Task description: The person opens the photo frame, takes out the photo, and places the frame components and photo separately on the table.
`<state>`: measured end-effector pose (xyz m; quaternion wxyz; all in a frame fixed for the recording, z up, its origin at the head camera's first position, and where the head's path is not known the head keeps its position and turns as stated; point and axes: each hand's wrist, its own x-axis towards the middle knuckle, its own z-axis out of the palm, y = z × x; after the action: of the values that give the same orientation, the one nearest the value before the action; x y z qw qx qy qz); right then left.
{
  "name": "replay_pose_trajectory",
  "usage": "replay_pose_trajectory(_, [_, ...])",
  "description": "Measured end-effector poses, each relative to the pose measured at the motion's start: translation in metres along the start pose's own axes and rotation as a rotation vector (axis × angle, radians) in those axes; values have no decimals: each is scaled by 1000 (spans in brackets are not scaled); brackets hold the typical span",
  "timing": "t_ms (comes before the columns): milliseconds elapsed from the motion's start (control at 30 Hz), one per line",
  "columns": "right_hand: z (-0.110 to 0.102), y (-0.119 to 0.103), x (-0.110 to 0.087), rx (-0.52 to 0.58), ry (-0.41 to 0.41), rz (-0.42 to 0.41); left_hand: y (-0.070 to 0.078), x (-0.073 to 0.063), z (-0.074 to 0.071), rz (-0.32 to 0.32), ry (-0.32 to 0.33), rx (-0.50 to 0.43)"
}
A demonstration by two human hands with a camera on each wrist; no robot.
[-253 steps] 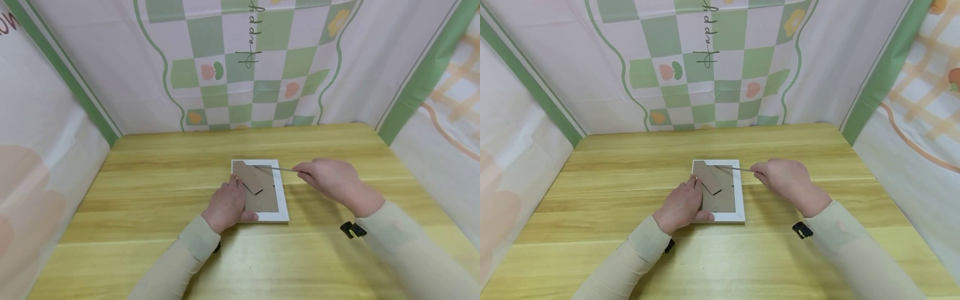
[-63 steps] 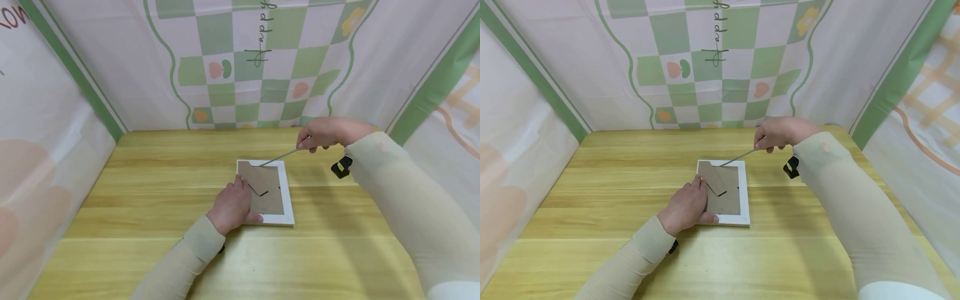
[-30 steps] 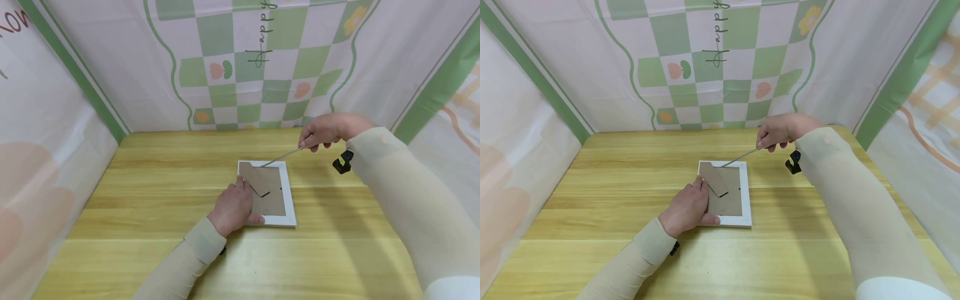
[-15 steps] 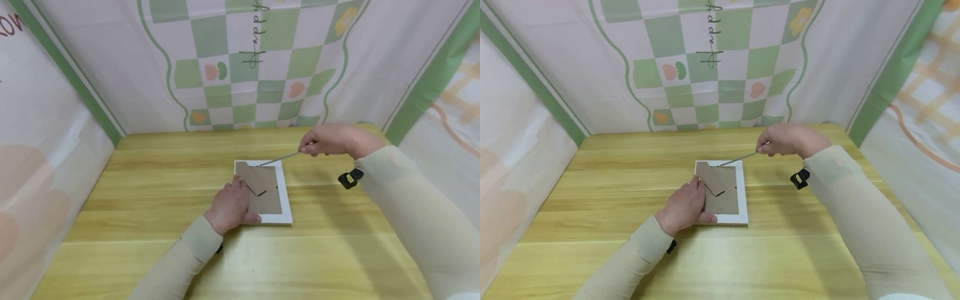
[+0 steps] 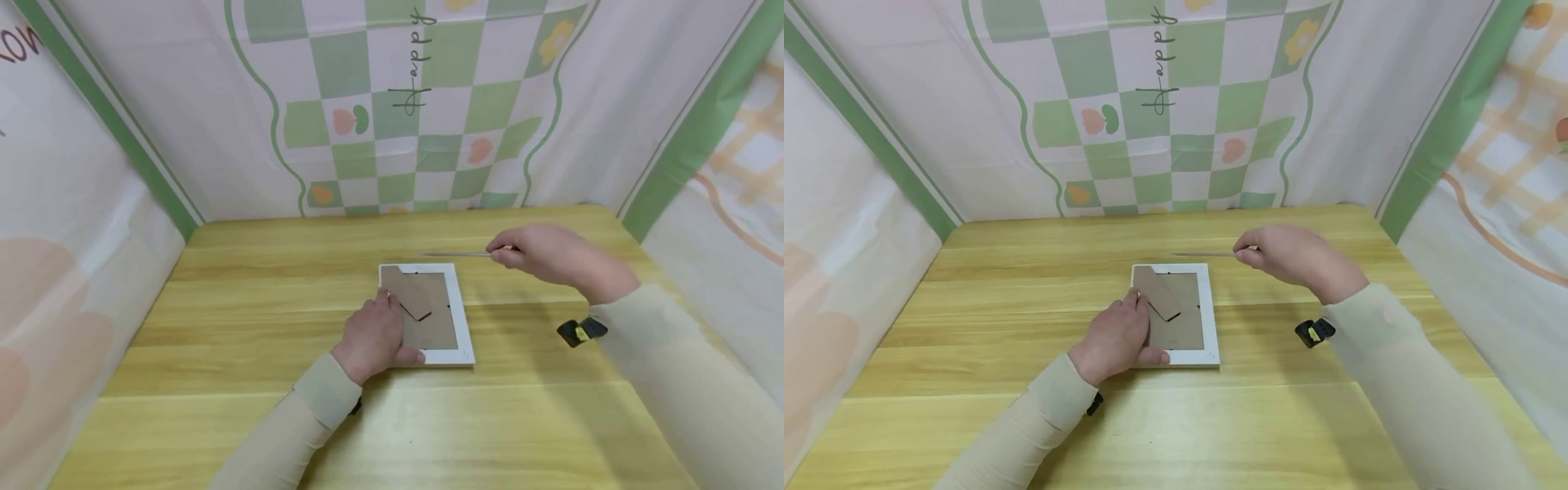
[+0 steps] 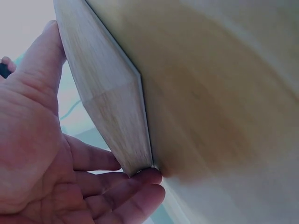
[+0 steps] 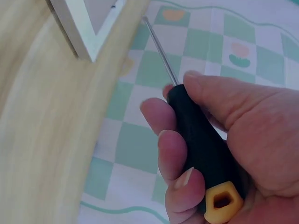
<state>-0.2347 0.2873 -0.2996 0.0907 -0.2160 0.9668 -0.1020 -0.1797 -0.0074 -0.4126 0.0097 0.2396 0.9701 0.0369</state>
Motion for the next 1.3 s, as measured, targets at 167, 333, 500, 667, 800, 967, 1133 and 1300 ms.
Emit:
replay_pose_trajectory(167, [14, -7, -9, -14, 59, 20, 3, -1, 4, -26, 32, 78])
replay_pose_trajectory(333, [27, -13, -16, -57, 135, -4, 8, -3, 6, -74, 63, 85])
replay_pose_trajectory(500, [37, -18, -20, -62, 202, -20, 14, -5, 7, -105, 125, 84])
replay_pose_trajectory(667, [45, -22, -21, -46, 229, 5, 19, -8, 7, -128, 151, 46])
replay_pose_trajectory(800, [49, -24, -22, -42, 227, 25, 21, -9, 4, -143, 126, 48])
replay_pose_trajectory(967, [55, -25, -23, -18, 217, 40, 23, -12, -1, -159, 85, 107])
replay_pose_trajectory(1133, [57, -28, -25, 5, 215, 51, 25, -14, -4, -184, 50, 137])
replay_pose_trajectory(1300, [59, -29, -26, 8, 217, 58, 28, -14, -5, -214, 23, 158])
